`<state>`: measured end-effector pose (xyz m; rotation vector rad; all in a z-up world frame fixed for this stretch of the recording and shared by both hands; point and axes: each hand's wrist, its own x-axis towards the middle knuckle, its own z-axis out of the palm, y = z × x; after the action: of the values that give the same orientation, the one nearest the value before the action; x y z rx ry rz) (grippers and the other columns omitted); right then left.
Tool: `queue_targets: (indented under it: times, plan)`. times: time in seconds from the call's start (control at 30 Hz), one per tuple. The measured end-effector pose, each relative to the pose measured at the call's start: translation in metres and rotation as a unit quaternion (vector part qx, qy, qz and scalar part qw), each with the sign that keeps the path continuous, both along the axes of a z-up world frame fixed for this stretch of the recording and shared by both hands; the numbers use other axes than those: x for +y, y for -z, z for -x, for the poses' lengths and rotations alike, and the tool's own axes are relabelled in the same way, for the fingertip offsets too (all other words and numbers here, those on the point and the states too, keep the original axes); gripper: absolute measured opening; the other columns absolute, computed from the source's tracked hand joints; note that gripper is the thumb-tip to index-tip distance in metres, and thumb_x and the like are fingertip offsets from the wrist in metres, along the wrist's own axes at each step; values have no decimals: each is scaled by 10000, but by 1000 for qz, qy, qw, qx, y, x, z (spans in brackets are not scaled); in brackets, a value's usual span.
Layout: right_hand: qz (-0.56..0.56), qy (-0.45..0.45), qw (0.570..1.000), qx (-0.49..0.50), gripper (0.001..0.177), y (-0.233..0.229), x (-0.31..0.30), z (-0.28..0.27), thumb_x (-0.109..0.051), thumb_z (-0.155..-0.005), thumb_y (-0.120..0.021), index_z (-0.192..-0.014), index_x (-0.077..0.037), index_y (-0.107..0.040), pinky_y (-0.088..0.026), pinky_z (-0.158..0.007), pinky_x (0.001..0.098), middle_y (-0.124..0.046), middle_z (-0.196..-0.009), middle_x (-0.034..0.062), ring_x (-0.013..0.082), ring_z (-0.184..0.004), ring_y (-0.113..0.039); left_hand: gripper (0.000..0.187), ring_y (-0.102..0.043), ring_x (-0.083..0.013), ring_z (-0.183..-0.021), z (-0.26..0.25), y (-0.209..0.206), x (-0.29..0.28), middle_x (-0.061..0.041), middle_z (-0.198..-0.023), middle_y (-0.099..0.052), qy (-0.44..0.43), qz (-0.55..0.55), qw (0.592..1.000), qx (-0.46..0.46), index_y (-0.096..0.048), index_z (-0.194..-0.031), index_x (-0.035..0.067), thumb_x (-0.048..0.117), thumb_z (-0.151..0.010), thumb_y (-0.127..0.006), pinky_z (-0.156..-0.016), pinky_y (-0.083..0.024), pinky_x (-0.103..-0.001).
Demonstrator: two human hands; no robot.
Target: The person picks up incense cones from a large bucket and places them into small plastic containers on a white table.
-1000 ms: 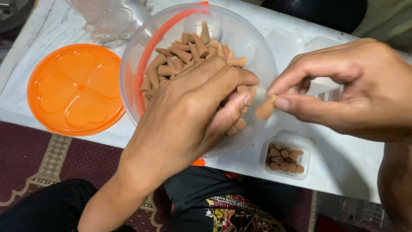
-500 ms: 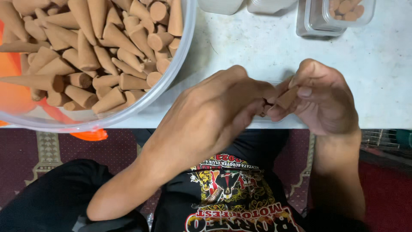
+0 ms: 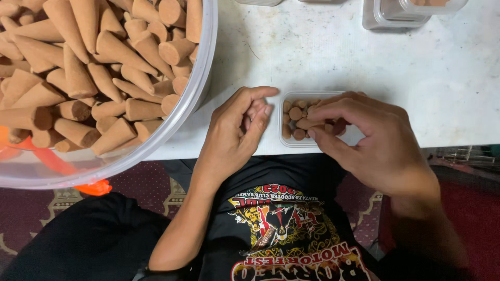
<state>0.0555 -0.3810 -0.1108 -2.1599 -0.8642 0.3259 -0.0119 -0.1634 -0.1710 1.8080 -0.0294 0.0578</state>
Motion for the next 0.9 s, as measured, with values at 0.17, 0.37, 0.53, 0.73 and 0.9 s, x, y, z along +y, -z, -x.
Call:
queue_targets:
  times: [0.17, 0.37, 0.53, 0.73, 0.9]
  plan:
    - [42, -54, 994, -91, 143, 14, 16, 5, -28, -904, -775, -1035, -78, -746, -510, -949, 379, -759, -1069, 53, 250, -1072, -699, 218, -476, -83, -728, 0, 4, 2, 25, -867, -512, -8, -1, 1000, -5, -618, -1257, 68, 136, -1077, -516, -690, -423, -244]
    - [104, -69, 988, -94, 264, 5, 15, 1, -68, -932, -734, -1195, -69, -713, -460, -911, 414, -713, -1240, 86, 296, -1092, -628, 203, -478, -86, -708, 1, 4, 3, 19, -842, -498, -8, 12, 1000, -5, -605, -1245, 63, 128, -1082, -502, -678, -420, -245]
    - [99, -91, 972, -192, 129, 8, 10, 4, -91, -956, -784, -1076, -46, -770, -400, -820, 410, -732, -1087, 96, 276, -924, -636, 213, -469, -87, -693, 0, 4, 3, 17, -844, -529, -12, 9, 1000, 5, -617, -1242, 71, 150, -1080, -505, -680, -428, -243]
    - [183, -55, 947, -258, 159, 18, 8, 13, -196, -909, -838, -1050, -169, -770, -443, -743, 460, -667, -1219, 32, 340, -969, -499, 196, -484, -91, -717, 1, 5, 3, 17, -830, -510, -10, 3, 1000, -10, -608, -1243, 65, 120, -1082, -510, -697, -430, -246]
    - [152, -42, 950, -269, 178, 20, 1, 11, -192, -922, -865, -1087, -182, -801, -417, -740, 442, -660, -1129, 65, 339, -964, -497, 217, -535, -94, -805, 0, 2, 2, 17, -889, -529, -7, -17, 1000, -11, -610, -1267, 78, 138, -1080, -517, -724, -450, -252]
